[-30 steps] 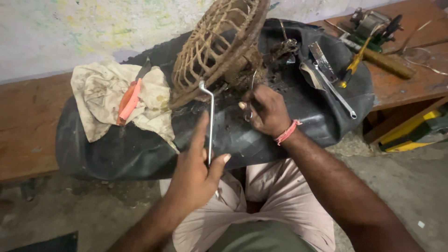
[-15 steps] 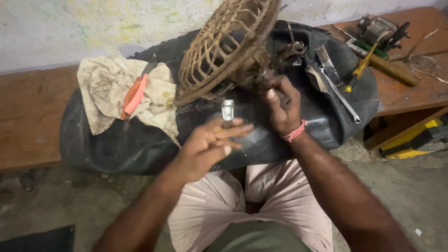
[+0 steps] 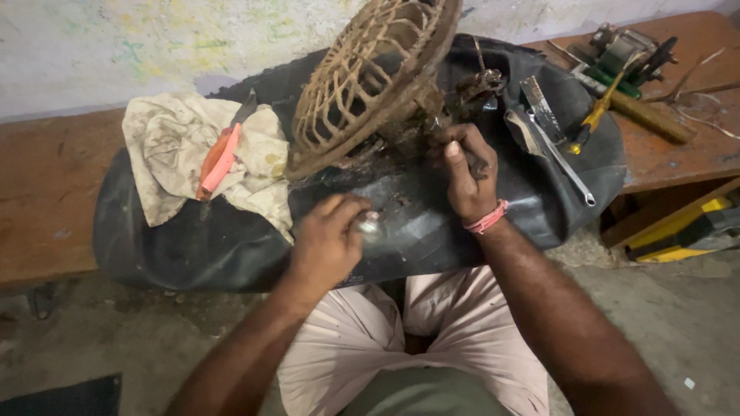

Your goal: The person uses a hammer and wrenches to loosen and remove a nut from the central hub of a fan blade assembly. They then use a screwdriver to adjust components within the hub. The fan blade assembly is held steady with one hand while tools are applied with the other.

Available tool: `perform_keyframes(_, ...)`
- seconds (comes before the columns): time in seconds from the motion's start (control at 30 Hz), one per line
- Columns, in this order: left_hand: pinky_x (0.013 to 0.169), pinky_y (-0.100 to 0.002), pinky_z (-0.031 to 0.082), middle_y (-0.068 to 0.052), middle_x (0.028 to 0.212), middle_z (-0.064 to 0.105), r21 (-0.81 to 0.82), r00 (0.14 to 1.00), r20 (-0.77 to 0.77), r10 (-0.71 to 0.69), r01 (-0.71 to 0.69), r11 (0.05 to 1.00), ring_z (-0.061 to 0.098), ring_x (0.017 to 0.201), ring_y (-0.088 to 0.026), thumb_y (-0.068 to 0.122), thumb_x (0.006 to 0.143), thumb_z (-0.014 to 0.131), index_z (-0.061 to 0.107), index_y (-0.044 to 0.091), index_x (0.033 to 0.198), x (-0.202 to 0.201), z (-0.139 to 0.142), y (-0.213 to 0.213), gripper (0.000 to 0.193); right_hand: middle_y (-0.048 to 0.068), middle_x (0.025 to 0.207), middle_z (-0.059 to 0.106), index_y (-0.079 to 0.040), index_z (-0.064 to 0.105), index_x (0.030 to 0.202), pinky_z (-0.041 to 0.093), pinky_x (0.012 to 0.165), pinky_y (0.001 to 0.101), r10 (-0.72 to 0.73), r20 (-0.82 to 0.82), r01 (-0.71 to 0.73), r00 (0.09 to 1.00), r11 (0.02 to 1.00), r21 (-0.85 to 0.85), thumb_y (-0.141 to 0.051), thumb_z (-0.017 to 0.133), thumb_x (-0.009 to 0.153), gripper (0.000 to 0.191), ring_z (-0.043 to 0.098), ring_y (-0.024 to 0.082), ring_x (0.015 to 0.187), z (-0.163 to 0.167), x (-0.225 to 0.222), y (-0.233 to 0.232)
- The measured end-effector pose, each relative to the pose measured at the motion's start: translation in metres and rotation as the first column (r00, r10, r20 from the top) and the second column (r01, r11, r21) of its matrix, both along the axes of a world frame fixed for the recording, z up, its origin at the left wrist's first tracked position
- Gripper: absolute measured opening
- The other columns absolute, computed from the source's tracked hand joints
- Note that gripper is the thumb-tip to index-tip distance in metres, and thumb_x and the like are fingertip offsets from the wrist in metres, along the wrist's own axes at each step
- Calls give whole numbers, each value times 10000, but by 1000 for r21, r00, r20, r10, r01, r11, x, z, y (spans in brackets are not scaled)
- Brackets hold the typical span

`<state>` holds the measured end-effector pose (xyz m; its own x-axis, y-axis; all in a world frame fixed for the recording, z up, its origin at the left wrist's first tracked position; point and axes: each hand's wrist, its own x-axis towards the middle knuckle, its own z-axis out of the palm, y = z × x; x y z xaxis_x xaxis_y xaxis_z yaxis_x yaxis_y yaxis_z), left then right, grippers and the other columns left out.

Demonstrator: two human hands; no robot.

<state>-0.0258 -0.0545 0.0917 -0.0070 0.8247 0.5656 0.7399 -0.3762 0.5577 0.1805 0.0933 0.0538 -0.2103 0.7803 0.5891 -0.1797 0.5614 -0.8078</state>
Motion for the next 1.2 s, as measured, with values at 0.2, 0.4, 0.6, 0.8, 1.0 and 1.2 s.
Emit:
perform_keyframes(0.2, 889, -362, 653, -206, 1172, 722, 371, 964, 263, -52, -52, 927, 756, 1072, -319, 79, 1038, 650, 674, -4, 1213, 34, -15, 54, 196, 82, 1036, 695, 17, 618, 1144, 526, 835, 272, -19, 29, 19, 999, 1000, 24, -305, 535, 1119, 334, 653, 139, 910, 3, 0, 1)
perform_keyframes(0.4, 938, -426, 599, -226, 1185, 720, 433, 974, 210, 84, -170, 885, 729, 1093, -387, 91, 1044, 663, 648, -18, 1253, 46, -17, 99, 236, 92, 1058, 703, 23, 616, 1131, 542, 838, 277, -33, 35, 33, 999, 999, 23, -307, 535, 1108, 340, 673, 140, 927, 5, 0, -1)
perform_keyframes(0.6, 967, -431, 569, -175, 1177, 732, 420, 970, 240, 32, -133, 898, 721, 1100, -362, 156, 1035, 700, 682, 6, 1226, 44, -18, 115, 244, 86, 1126, 685, 25, 613, 1161, 516, 919, 282, 25, -38, -25, 999, 1000, -10, -303, 549, 1125, 336, 634, 134, 1012, 2, 2, 0)
perform_keyframes(0.8, 997, -426, 557, -158, 1202, 732, 361, 957, 287, -30, -80, 929, 714, 1119, -348, 216, 1015, 711, 706, 30, 1213, 45, -9, 122, 272, 82, 1159, 676, 13, 617, 1175, 476, 881, 262, -38, 34, 36, 999, 998, 46, -326, 551, 1143, 347, 588, 116, 991, 1, 9, 3)
perform_keyframes(1.0, 1014, -464, 544, -175, 1210, 717, 408, 999, 38, -11, -6, 913, 686, 1144, -367, 211, 1011, 699, 699, 50, 1243, 33, -8, 136, 282, 88, 1075, 700, 5, 609, 1198, 503, 831, 266, -16, 16, 17, 1000, 997, -70, -330, 540, 1115, 352, 629, 130, 929, 1, 10, 1)
perform_keyframes(1.2, 1081, -466, 520, -156, 1268, 702, 422, 994, 3, -106, 95, 902, 668, 1199, -354, 195, 1013, 717, 679, 69, 1289, 22, -12, 142, 306, 123, 1128, 678, -22, 540, 1226, 558, 893, 323, 151, -118, -166, 981, 978, -125, -311, 572, 1112, 312, 662, 180, 980, 9, 16, 6)
